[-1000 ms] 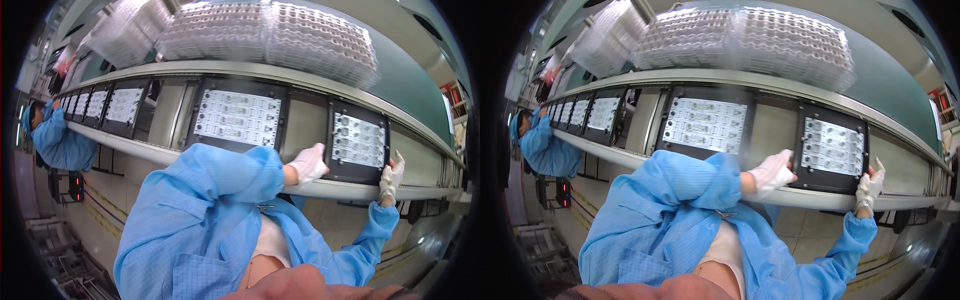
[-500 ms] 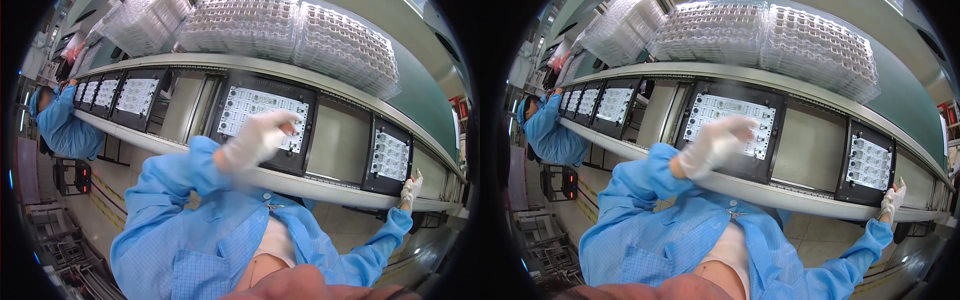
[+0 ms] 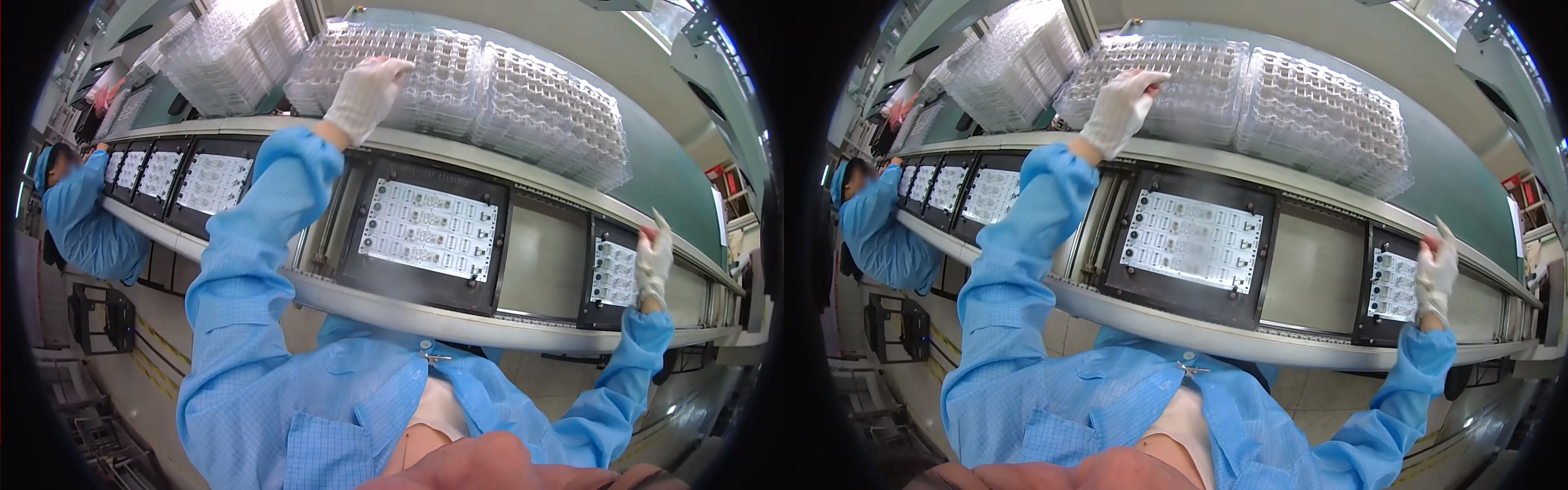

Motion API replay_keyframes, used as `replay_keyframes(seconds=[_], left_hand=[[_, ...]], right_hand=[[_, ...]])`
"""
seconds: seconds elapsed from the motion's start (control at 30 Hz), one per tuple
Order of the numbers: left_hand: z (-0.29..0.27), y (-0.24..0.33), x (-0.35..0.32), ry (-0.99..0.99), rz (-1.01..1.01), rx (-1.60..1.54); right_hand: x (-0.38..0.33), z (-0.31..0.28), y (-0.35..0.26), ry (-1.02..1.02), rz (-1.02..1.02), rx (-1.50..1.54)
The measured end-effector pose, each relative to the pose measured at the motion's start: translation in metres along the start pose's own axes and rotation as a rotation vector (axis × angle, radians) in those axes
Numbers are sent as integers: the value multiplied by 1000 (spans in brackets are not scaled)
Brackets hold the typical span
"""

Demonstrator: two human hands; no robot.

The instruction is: Assembling small electronic components onto circuit board panels on a production conveyor.

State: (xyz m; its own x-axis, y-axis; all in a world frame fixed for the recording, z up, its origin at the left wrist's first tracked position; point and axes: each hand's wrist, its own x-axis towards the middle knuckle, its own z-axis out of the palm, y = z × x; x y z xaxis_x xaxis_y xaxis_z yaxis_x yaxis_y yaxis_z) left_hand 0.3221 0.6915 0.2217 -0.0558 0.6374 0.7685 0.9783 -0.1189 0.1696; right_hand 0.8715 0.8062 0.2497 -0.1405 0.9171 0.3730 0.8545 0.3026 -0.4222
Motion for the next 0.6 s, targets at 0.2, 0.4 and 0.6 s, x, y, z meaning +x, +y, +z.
replay_keyframes(seconds=[0.2, 0.4, 0.6], left_hand=[[56, -39, 44, 21, -57, -31], [59, -63, 77, -477, -184, -69], [24, -63, 68, -441, -227, -281]], right_hand=[[7, 32, -117, -208, -168, 138], [55, 70, -160, -195, -293, 187], [96, 127, -199, -170, -401, 147]])
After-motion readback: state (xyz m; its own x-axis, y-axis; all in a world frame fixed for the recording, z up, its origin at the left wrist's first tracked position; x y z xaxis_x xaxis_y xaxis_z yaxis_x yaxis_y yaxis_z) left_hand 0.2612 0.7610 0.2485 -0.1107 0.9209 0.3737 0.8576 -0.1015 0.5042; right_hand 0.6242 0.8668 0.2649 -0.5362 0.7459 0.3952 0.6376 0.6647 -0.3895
